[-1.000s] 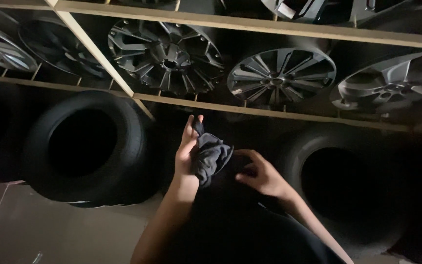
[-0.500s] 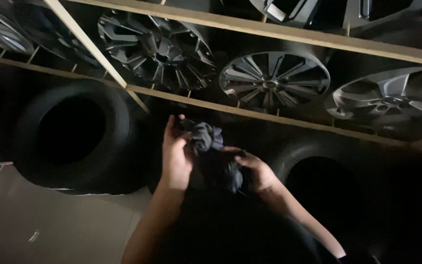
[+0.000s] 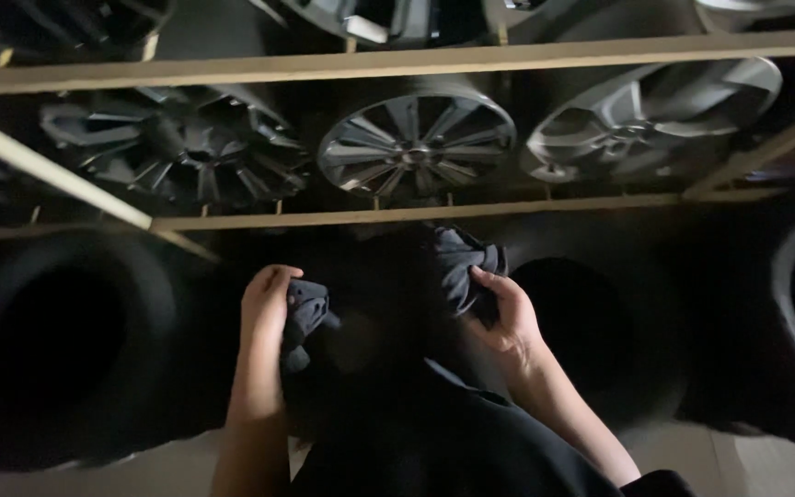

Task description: Wiping and cleaning various car rims on a display rack using a cloth.

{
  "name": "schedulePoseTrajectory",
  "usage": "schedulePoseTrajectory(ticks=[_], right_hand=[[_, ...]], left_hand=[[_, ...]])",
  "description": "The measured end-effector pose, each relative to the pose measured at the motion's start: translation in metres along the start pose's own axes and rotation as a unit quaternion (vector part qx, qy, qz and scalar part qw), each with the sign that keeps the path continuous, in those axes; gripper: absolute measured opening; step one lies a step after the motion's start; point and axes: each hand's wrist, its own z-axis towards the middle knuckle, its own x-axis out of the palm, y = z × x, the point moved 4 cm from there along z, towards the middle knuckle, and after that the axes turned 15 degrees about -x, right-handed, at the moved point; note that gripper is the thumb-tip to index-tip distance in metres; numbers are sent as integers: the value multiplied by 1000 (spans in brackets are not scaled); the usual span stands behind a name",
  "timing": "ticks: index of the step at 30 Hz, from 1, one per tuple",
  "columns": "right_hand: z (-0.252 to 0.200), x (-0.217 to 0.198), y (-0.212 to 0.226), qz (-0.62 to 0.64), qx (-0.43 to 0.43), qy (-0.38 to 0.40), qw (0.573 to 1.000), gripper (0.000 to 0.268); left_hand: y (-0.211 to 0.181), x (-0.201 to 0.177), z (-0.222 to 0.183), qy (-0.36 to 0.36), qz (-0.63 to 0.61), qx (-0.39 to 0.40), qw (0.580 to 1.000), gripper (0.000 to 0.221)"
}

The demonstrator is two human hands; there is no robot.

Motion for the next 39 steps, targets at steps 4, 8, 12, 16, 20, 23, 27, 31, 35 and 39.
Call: schedulePoseTrajectory(ticks=[4,8,12,16,20,23,27,31,35,39], right_hand=[[-13,-6,18,49,8,-25,998,17],[-29,-4,16,42,18,-64,997,19],[-46,17,13,-25,-19,-49,998,24],[-63,49,28,-93,-129,70,985,50],[-57,47,39,-176,-190,145,955,77],[-58,51,43,-316,-284,267,865,87],[-62,65,40,-524,-334,324,714,60],[-52,57,33,-678,-278,225,643,50],[-46,50,30,-722,-270,154,618,41],[-50,60,41,-673,-422,171,583,34]], left_hand=[[-56,62,-33,67,152,-27,986,31],[-69,140,-78,228,291,54,928,37],[-35,187,-95,352,123,57,926,53],[-24,190,-103,333,-32,-84,939,49],[-47,174,-115,275,8,-42,960,43],[-51,169,-121,282,86,15,955,39],[-33,165,-109,271,89,-48,957,40],[-30,158,-108,250,149,-86,953,45],[-31,143,-108,183,205,-52,960,51],[-76,123,-126,95,184,121,971,56]])
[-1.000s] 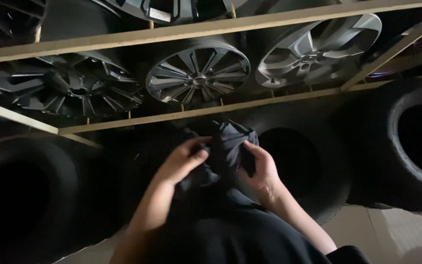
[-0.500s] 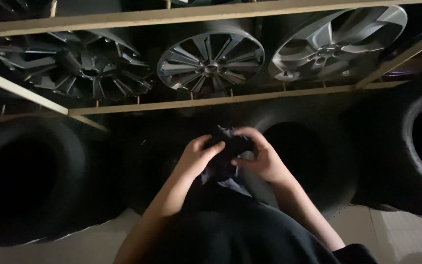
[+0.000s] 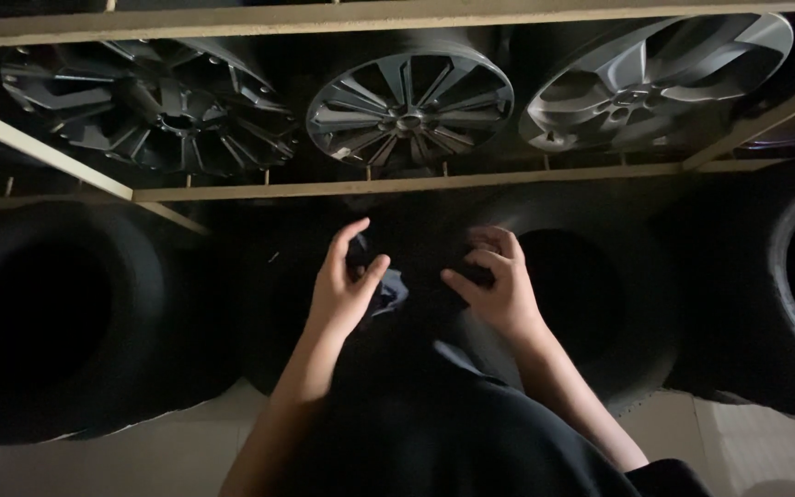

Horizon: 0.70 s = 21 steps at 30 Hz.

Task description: Wiping and cleaning various car rims on a display rack using a cloth.

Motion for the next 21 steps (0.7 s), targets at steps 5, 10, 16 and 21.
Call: schedulePoseTrajectory(ticks=[5,10,16,21], right_hand=[[-10,14,-7,136,-65,-5,989,30],[-28,40,-29,533,299,-74,788,27],[-6,24,4,629,325,-127,694,23],[-19,28,-10,498,262,-135,815,20]], left_hand=[[-18,6,-12,56,53,-2,997,61],[11,33,4,117,157,76,978,49],[24,21,4,152,31,2,988,42],[-23,0,-13,140,10,39,989,58]])
